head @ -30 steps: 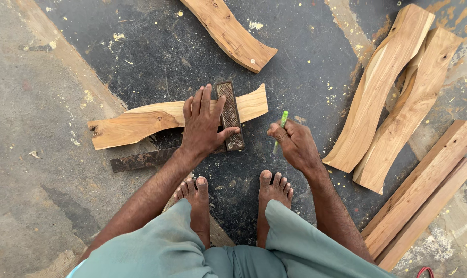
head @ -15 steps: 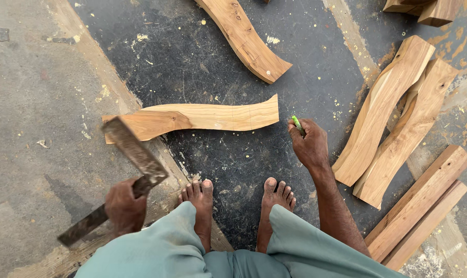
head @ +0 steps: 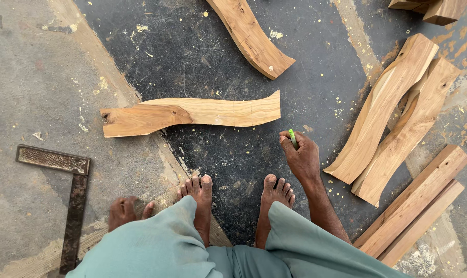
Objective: The person measures curved wooden furniture parts on the floor with a tape measure and marks them with a pencil. They reposition the boards, use a try square as a straightedge to draw lines, and work across several pieces, marking measurement lines on each.
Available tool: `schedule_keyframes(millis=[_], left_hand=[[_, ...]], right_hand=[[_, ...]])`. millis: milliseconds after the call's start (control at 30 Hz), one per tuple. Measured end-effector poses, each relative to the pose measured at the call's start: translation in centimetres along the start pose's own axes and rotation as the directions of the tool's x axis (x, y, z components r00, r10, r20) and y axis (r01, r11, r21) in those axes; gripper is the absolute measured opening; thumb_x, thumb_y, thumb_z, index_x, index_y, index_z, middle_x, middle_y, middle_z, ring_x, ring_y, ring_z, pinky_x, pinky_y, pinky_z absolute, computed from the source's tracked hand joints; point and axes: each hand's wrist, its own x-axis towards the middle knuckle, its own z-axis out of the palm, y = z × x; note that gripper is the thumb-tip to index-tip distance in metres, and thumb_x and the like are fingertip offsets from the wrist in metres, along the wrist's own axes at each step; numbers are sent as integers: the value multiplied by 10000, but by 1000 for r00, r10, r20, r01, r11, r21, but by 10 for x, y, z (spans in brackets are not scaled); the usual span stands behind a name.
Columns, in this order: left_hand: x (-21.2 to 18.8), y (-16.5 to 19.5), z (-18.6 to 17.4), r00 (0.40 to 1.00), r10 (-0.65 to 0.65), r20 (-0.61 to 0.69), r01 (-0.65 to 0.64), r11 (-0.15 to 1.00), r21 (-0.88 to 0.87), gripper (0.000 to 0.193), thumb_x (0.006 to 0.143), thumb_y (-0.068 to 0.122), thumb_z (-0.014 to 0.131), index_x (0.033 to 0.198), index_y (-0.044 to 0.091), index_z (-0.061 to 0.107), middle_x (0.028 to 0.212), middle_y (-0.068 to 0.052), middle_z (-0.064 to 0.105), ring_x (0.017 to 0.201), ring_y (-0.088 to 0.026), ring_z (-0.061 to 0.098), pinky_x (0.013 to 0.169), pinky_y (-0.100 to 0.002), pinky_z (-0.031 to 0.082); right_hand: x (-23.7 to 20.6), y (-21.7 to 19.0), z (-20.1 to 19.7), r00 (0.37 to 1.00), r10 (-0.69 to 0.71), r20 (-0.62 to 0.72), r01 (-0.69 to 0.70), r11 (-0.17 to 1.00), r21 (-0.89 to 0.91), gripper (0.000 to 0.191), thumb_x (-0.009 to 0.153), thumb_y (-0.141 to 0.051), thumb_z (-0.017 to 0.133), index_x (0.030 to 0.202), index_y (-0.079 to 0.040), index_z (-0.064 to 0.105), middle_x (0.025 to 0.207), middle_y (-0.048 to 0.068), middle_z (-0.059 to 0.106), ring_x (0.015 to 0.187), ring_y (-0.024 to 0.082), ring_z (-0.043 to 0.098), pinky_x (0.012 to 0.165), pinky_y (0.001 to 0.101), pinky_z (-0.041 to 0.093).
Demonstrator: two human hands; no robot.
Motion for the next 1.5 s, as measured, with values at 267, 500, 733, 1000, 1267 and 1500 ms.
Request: schedule_keyframes(millis=[267, 500, 733, 1000, 1267, 1500], left_hand=[[-5, 8, 14, 985, -168, 48, 170, 985, -37, 380, 938, 442, 682, 1114, 106, 654, 1239, -177, 590, 1083, -285, 624, 842, -461, 591], [39, 54, -9, 987, -118, 109, 133, 982, -138, 303, 911, 385, 720, 1021, 103, 707, 1294, -163, 603, 1096, -269, 631, 858, -435, 598], [83, 146, -47, 903, 414, 113, -259, 735, -627, 232, 883, 328, 758, 929, 100, 759, 1350, -149, 615, 1110, -253, 638, 875, -409, 606], [186, 303, -74, 647, 697, 309, -441, 673, -594, 686, 768, 125, 733, 1411, -3, 531, 1332, -197, 524, 1092, -244, 609, 854, -371, 624], [236, 274, -60, 823, 564, 71, -557, 825, -94, 191, 953, 201, 719, 1067, 49, 738, 1035, -77, 690, 1044, -228, 617, 971, -418, 528], [230, 265, -55, 897, 436, 77, -435, 900, -33, 182, 959, 231, 717, 1008, 57, 740, 1011, -59, 615, 1047, -218, 577, 952, -397, 529]], right_hand=[[-13, -7, 16, 990, 15, 137, -17, 1000, 13, 245, 983, -276, 683, 1108, -83, 767, 783, 39, 678, 619, 93, 536, 543, 304, 450], [-29, -16, 24, 965, 22, 262, -37, 998, 55, 256, 967, -294, 676, 1092, -92, 773, 836, 26, 741, 662, 79, 618, 577, 298, 527], [-50, -39, 64, 725, -3, 689, -272, 918, 290, 395, 987, -339, 632, 1304, -106, 662, 834, 6, 726, 636, 87, 608, 536, 247, 495], [-32, -13, 39, 842, 28, 538, -452, 582, 676, 248, 877, -182, 820, 1034, -70, 664, 790, 25, 665, 621, 110, 591, 500, 223, 452], [56, 21, 5, 992, 119, 39, -122, 853, 507, 254, 899, -128, 777, 1120, -14, 724, 795, 40, 708, 599, 68, 607, 474, 189, 484], [59, 18, 25, 993, 109, -41, -76, 870, 488, 243, 887, -133, 810, 1085, 6, 784, 684, 25, 663, 524, 46, 480, 432, 195, 365]])
